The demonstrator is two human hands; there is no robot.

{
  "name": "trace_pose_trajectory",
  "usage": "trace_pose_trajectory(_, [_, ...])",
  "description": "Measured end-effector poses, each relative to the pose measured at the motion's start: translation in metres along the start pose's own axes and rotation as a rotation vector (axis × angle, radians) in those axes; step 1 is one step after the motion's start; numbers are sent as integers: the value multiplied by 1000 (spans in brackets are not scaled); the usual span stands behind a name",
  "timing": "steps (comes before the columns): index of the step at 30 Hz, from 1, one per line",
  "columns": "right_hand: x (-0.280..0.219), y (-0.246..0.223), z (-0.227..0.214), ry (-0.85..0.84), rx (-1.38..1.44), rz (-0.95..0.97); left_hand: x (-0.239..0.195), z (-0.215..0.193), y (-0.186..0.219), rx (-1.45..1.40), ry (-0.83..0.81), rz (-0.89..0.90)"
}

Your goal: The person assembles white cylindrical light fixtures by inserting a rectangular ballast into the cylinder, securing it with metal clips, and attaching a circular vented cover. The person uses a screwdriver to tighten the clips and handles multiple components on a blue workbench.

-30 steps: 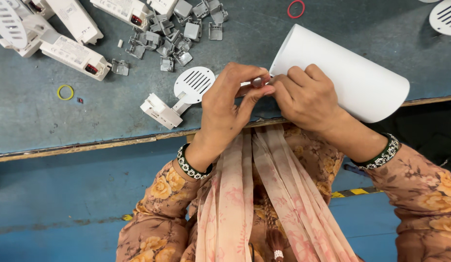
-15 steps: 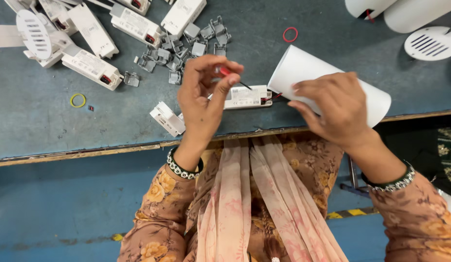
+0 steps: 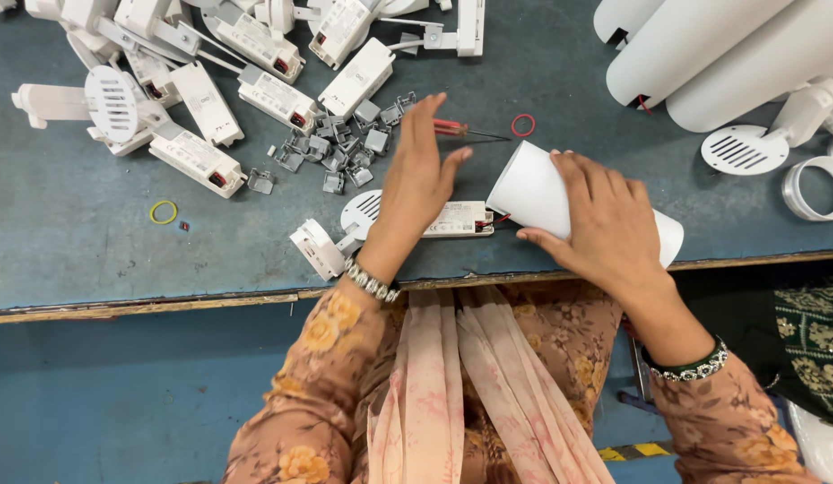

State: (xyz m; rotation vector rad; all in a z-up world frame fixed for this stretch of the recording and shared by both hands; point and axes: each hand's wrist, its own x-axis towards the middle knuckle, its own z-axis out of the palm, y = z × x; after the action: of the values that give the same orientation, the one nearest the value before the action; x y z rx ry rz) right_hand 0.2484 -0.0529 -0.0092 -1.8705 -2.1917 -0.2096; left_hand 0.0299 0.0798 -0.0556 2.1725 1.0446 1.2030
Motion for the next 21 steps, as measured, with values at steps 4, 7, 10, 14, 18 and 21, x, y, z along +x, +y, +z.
trace_pose_trajectory(4, [1,-3,-1,0,-4,9,-23,-48,10,30,-55,42])
trace_pose_trajectory(7, [2,-6,-6,22,8,-21,-24,-91,6,186,-134,-90])
trace_pose_trajectory(10, [2,-10,-11,51,30,-24,-20,-108,-5,425,-171,-120])
trace_pose_trajectory(14, [2,-20,-17,121,82,-59,5,-82,-34,502,-320,16])
trace_pose_trajectory(18, [-19,-30,-20,240,252,-106,36,-56,-61,733,-407,116])
trace_pose_trajectory(21, [-46,-40,-13,281,401,-118,44,-62,-53,708,-488,96])
